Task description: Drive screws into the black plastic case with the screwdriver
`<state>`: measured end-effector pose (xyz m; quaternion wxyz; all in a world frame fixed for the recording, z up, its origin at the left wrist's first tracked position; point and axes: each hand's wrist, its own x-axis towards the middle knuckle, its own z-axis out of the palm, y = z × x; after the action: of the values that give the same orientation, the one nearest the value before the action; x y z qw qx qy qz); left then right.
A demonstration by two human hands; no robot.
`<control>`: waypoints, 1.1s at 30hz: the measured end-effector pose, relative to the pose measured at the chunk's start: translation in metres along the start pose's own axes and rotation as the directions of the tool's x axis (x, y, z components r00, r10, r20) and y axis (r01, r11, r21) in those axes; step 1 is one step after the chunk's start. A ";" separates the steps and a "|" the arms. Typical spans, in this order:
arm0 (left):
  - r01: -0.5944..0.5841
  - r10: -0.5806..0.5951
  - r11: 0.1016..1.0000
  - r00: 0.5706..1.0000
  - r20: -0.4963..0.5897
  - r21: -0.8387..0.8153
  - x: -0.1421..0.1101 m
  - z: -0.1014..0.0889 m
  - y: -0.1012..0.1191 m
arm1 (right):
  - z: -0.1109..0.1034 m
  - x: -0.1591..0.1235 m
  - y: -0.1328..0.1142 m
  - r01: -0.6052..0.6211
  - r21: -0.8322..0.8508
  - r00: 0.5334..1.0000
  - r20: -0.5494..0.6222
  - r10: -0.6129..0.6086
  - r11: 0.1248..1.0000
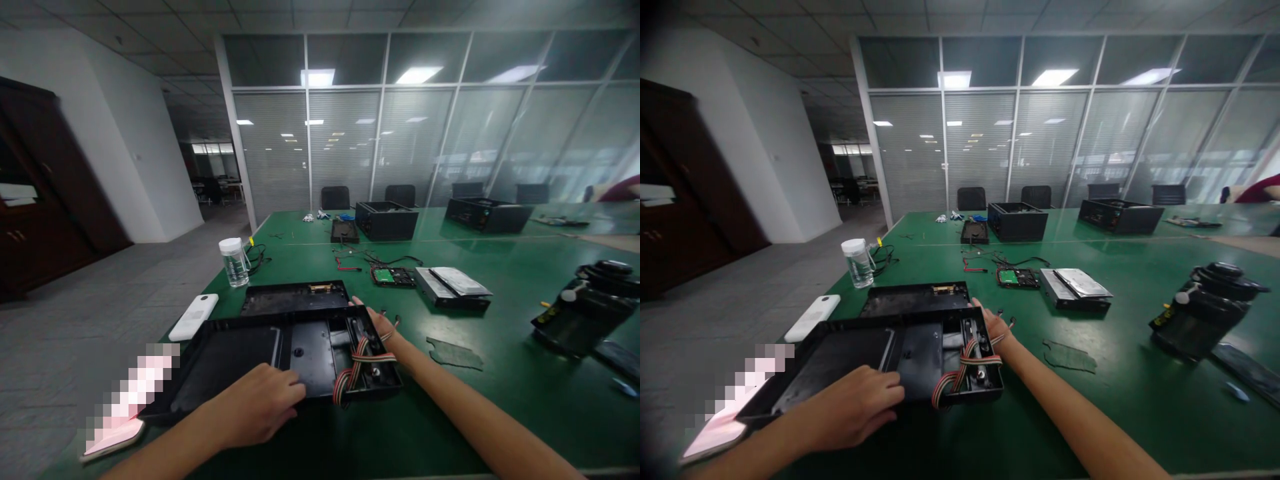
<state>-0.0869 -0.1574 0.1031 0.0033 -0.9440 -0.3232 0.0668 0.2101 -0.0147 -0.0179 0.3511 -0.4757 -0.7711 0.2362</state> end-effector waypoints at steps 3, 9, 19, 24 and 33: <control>0.003 -0.003 1.000 1.000 0.028 -0.019 0.001 0.013 0.004 | -0.031 0.000 0.017 -0.043 -0.323 0.999 -0.031 0.035 0.946; 0.119 -0.116 0.993 0.986 0.120 -0.017 0.016 0.030 -0.009 | -0.076 -0.008 0.060 -0.226 -0.774 0.972 -0.138 0.191 0.591; 0.075 -0.091 0.986 0.991 -0.102 -0.146 0.088 0.009 -0.101 | -0.075 0.000 0.069 -0.176 -0.635 0.983 -0.151 0.103 0.752; -0.020 0.024 1.000 0.988 -0.152 0.023 0.115 0.050 -0.109 | -0.069 0.000 0.065 -0.160 -0.618 0.986 -0.138 0.095 0.770; -0.052 0.040 0.997 0.980 -0.197 -0.056 0.125 0.062 -0.106 | -0.049 -0.001 0.046 -0.067 -0.578 0.995 -0.097 0.013 0.813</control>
<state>-0.0615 0.0008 0.0309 0.0050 -0.9529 -0.3011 -0.0363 0.2744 0.0064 -0.0190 0.2180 -0.5860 -0.7800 -0.0238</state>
